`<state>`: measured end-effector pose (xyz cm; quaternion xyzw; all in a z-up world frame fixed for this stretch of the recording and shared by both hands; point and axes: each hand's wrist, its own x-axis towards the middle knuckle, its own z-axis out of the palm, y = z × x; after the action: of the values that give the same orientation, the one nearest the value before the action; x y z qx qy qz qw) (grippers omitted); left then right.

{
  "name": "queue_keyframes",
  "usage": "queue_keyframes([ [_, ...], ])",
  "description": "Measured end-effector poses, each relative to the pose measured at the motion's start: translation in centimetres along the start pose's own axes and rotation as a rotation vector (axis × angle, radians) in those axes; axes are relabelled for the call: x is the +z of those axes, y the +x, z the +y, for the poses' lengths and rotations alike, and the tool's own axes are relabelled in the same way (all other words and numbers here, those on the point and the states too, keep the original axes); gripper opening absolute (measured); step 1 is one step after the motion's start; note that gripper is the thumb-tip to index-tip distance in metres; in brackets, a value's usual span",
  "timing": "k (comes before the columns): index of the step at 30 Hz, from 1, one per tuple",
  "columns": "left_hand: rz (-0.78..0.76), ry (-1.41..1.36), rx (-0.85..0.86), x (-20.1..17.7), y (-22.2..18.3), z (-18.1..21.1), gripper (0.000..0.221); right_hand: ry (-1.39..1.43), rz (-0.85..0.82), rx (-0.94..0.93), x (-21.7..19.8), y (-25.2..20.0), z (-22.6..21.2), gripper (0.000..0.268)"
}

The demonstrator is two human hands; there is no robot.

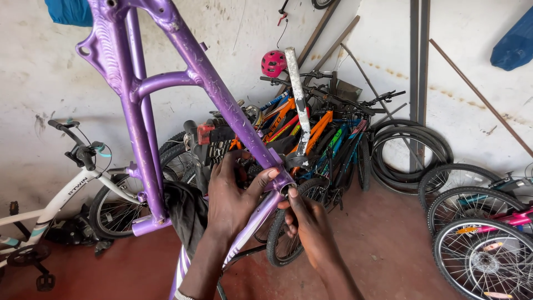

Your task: A person uses a hammer and a punch to remove a component from a purple bicycle frame while sitting on the floor of a repair area.

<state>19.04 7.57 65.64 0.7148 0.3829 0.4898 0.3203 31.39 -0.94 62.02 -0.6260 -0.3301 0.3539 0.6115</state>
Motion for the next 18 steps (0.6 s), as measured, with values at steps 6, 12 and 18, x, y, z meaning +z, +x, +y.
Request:
queue_keyframes([
  [6,-0.036,0.051,-0.031,-0.3,0.4,0.1,0.070,0.149,-0.251,-0.112,-1.6,0.6,2.6,0.038],
  [12,-0.056,0.106,0.054,-0.1,0.8,0.1,0.075,-0.149,-0.107,-0.111,-1.2,0.3,1.3,0.043],
  [18,0.015,0.244,0.114,0.5,1.3,0.6,0.092,-0.736,0.041,-0.220,-0.3,0.0,-0.5,0.025],
])
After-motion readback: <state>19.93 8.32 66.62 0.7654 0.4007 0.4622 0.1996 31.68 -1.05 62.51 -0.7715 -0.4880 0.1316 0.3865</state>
